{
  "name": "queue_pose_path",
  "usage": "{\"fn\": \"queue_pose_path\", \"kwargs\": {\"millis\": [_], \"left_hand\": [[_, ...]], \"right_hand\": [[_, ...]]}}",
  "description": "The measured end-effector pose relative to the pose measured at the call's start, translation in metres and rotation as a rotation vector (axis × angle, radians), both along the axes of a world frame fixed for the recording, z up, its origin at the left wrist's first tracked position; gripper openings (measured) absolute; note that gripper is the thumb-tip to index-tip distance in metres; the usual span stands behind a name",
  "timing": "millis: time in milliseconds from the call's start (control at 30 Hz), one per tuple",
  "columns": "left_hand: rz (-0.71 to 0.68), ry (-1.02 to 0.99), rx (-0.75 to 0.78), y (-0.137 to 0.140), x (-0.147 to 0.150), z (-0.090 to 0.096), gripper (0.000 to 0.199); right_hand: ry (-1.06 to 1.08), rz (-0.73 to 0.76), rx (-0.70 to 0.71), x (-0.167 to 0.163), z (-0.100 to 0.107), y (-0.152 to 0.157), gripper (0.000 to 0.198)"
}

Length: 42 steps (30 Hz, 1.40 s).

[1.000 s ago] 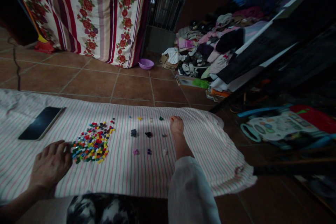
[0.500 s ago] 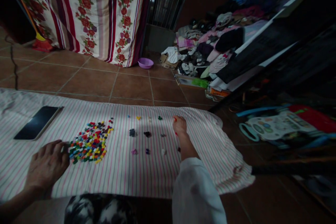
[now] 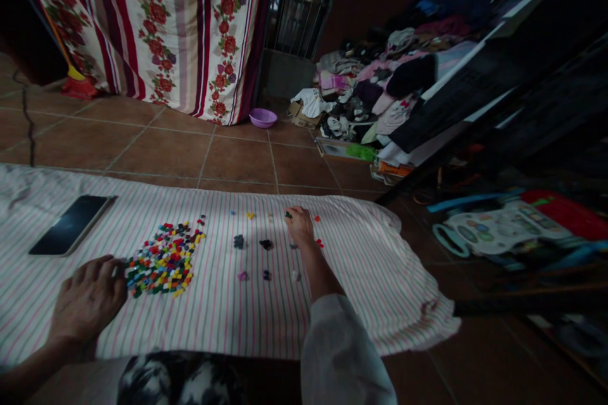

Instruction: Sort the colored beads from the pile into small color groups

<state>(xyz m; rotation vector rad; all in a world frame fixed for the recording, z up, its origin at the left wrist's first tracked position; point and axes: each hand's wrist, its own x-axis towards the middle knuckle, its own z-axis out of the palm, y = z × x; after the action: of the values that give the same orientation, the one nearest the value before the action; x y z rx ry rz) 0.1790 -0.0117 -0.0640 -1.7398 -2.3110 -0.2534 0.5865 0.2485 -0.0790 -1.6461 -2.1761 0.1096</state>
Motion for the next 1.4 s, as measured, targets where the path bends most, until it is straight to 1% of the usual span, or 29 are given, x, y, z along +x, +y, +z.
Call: {"fn": "queue_pose_path", "kwargs": {"millis": [167,300,600,767,967,1033,1133,1200,1233,1333,1400], "left_hand": [[0.0,0.042,0.021,0.001,0.0,-0.002,0.03],[-0.01,0.054,0.03,0.0,-0.002,-0.004,0.029],[-0.019,0.079,0.041,0.0,-0.003,-0.004,0.027],[-0.02,0.074,0.053,0.0,-0.002,-0.005,0.026],[-0.025,0.057,0.053,0.0,-0.002,-0.004,0.025],[-0.026,0.054,0.053,0.0,-0.002,-0.004,0.025],[-0.031,0.055,0.057,0.0,-0.002,-0.004,0.025],[-0.035,0.055,0.062,0.0,-0.002,-0.004,0.025],[-0.036,0.054,0.064,0.0,-0.002,-0.003,0.025],[-0.032,0.051,0.063,-0.001,-0.001,-0.002,0.026],[-0.029,0.052,0.063,-0.001,-0.001,-0.001,0.026]], "right_hand": [[0.035,-0.004,0.033,-0.001,-0.013,0.003,0.024],[0.076,-0.019,0.064,0.003,-0.017,0.004,0.023],[0.024,-0.111,0.051,0.012,-0.015,0.003,0.025],[0.037,-0.091,0.031,0.013,-0.014,0.003,0.028],[0.121,-0.048,0.025,0.017,-0.016,0.005,0.034],[0.133,-0.044,0.038,0.019,-0.015,0.003,0.037],[0.089,-0.052,0.096,0.017,-0.01,-0.002,0.038],[0.066,-0.019,0.11,0.009,-0.004,-0.007,0.037],[0.071,0.022,0.096,0.003,-0.001,-0.009,0.037],[0.101,0.2,0.003,-0.019,0.005,-0.013,0.036],[0.081,0.267,-0.047,-0.032,0.006,-0.014,0.035]]}}
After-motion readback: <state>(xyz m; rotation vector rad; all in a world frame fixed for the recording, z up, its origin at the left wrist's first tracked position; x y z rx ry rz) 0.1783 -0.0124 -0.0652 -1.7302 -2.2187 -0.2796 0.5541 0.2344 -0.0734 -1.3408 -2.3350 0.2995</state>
